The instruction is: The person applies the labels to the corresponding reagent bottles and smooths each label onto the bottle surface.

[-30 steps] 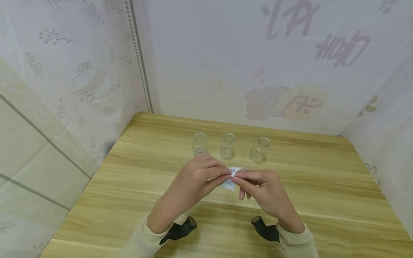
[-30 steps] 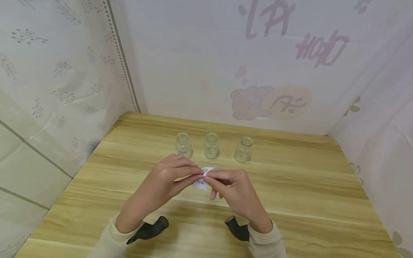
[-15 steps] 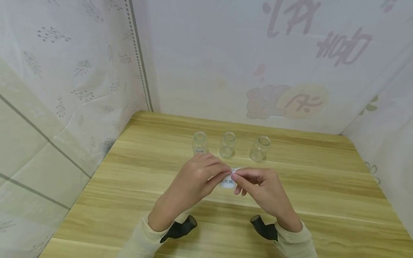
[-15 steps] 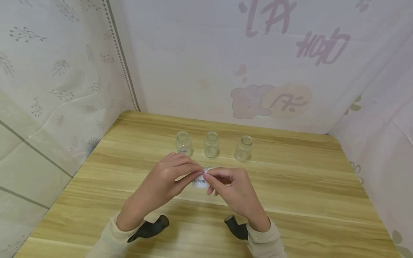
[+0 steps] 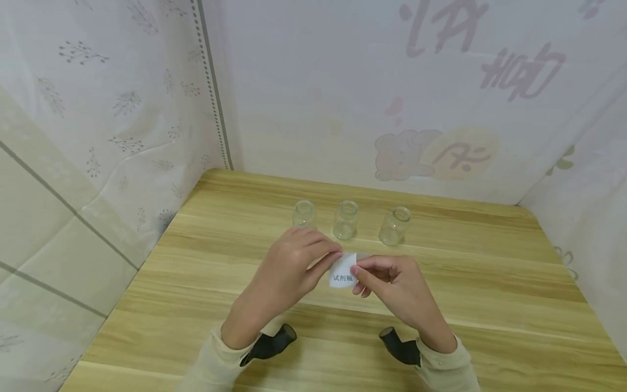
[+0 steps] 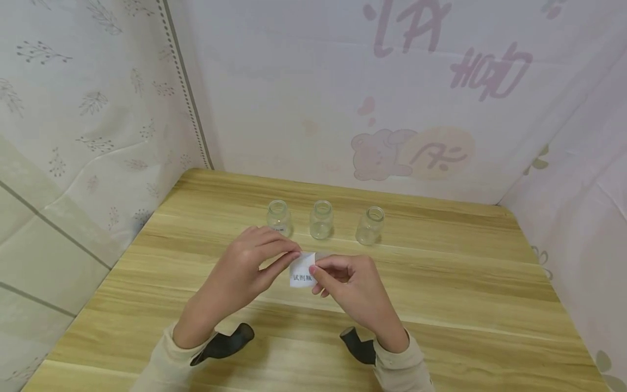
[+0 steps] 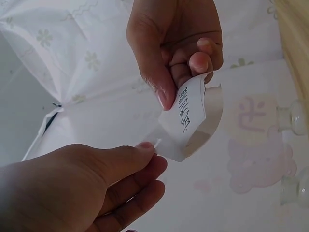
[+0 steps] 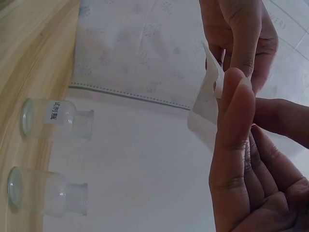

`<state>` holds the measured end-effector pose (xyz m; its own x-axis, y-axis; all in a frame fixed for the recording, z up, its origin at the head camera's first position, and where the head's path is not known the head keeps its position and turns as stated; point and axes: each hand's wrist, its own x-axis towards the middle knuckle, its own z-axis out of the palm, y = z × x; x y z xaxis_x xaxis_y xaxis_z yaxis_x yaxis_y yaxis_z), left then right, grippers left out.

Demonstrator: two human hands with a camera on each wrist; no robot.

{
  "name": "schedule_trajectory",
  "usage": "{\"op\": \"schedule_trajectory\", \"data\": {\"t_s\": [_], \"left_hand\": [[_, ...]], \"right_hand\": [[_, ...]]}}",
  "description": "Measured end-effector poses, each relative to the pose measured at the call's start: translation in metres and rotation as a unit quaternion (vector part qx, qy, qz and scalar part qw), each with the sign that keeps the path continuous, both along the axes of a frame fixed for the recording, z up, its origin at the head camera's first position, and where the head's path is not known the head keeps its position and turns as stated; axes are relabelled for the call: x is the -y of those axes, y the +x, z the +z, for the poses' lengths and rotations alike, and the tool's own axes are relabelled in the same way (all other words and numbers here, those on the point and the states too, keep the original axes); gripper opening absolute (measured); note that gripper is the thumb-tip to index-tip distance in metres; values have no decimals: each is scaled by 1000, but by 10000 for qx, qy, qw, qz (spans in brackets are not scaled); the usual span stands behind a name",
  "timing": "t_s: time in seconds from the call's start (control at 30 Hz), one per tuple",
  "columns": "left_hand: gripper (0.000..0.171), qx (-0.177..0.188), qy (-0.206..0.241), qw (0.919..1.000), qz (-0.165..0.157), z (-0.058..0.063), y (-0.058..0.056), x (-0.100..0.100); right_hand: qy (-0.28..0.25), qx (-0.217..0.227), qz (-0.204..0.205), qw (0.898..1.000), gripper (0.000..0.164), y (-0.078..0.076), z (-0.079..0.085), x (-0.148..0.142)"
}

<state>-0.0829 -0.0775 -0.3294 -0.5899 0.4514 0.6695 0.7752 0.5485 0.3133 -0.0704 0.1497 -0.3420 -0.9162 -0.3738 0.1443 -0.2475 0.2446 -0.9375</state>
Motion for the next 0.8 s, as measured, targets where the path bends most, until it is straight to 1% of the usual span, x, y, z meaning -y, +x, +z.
{"op": "schedule_trajectory", "data": {"t_s": [0.33,0.5,0.7,0.8], "left_hand": [[6,5,213,9997,131,2,-1,5],[6,50,239,9994,240,3,-2,8],[6,116,211,9992,320,4,-2,10],[6,168,240,9986,433,4,-3,13]], "right_hand": [[-52,36,92,9999,9,0,0,0],[29,155,69,9999,10,1,1,1],[112,186,44,9998,10,1,2,2],[136,237,50,9996,10,1,1,2]]}}
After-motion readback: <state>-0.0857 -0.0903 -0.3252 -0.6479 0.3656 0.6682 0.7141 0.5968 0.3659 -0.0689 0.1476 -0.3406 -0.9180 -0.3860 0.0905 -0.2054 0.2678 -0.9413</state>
